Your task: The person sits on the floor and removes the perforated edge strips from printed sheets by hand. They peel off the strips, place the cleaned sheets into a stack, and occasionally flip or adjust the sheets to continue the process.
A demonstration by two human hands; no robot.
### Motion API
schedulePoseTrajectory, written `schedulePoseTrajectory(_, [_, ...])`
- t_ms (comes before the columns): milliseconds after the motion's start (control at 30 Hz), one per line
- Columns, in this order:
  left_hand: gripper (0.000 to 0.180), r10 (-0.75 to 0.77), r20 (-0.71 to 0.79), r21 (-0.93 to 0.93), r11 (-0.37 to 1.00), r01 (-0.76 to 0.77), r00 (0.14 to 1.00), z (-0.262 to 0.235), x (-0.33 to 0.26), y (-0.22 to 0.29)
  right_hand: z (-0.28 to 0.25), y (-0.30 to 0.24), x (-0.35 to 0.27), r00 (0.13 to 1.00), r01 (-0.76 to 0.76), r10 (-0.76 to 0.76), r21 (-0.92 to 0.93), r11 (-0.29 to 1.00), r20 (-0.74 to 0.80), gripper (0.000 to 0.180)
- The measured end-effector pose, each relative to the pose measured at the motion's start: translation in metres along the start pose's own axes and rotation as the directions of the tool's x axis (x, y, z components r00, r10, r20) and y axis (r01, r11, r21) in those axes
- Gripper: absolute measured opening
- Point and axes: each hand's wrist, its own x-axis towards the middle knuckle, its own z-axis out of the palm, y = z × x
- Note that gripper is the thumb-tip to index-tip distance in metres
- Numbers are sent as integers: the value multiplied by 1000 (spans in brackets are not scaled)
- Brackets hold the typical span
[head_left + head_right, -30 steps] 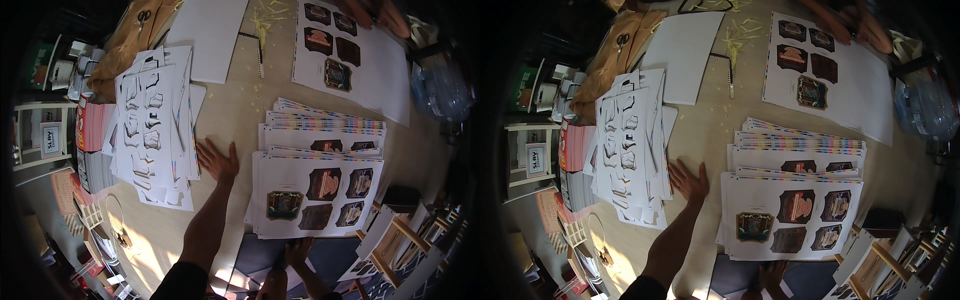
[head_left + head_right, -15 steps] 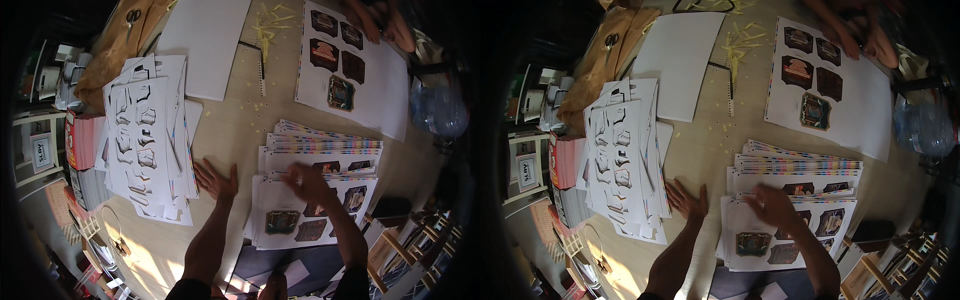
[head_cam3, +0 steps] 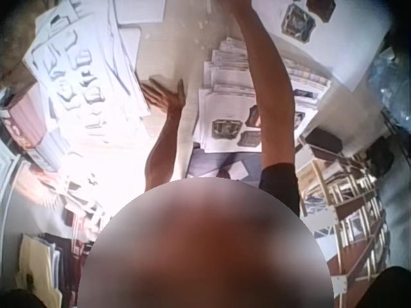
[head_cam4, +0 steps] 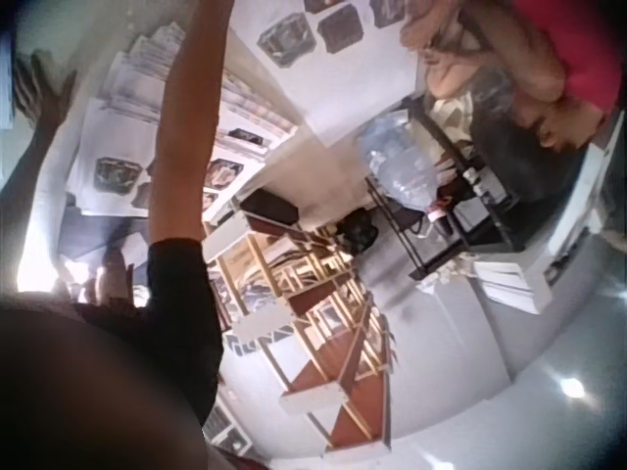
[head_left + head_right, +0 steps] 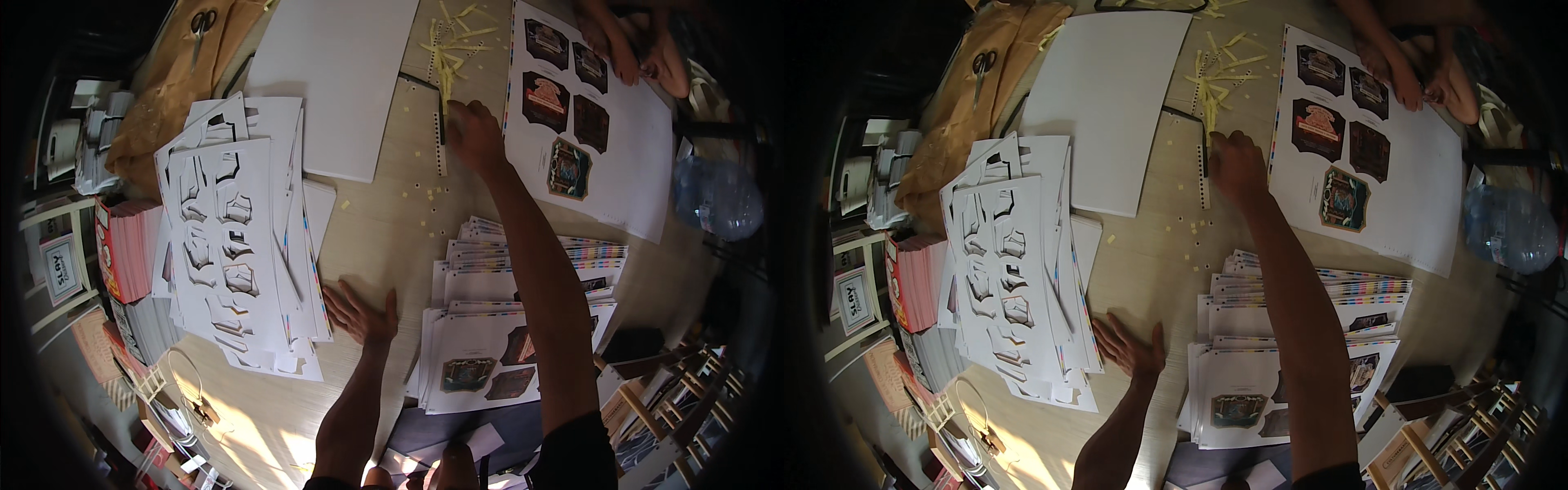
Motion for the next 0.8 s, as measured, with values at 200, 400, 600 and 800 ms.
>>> schedulePoseTrajectory(200, [110,4,-3,10,1000,-4,1000,1,1,0,10,6,8,998,51,-53,-54,997,-43,25])
schedulePoseTrajectory(400, [110,13,-1,25,1000,-13,1000,4,1,-1,22,14,6,974,-124,178,327,937,-140,13])
schedulePoseTrajectory(600, [109,15,-1,27,1000,-15,1000,4,2,-2,18,8,3,998,-15,27,207,978,-56,24])
schedulePoseTrajectory(800, [108,23,-8,16,1000,-23,1000,4,1,-2,18,2,7,999,-48,48,10,999,24,23])
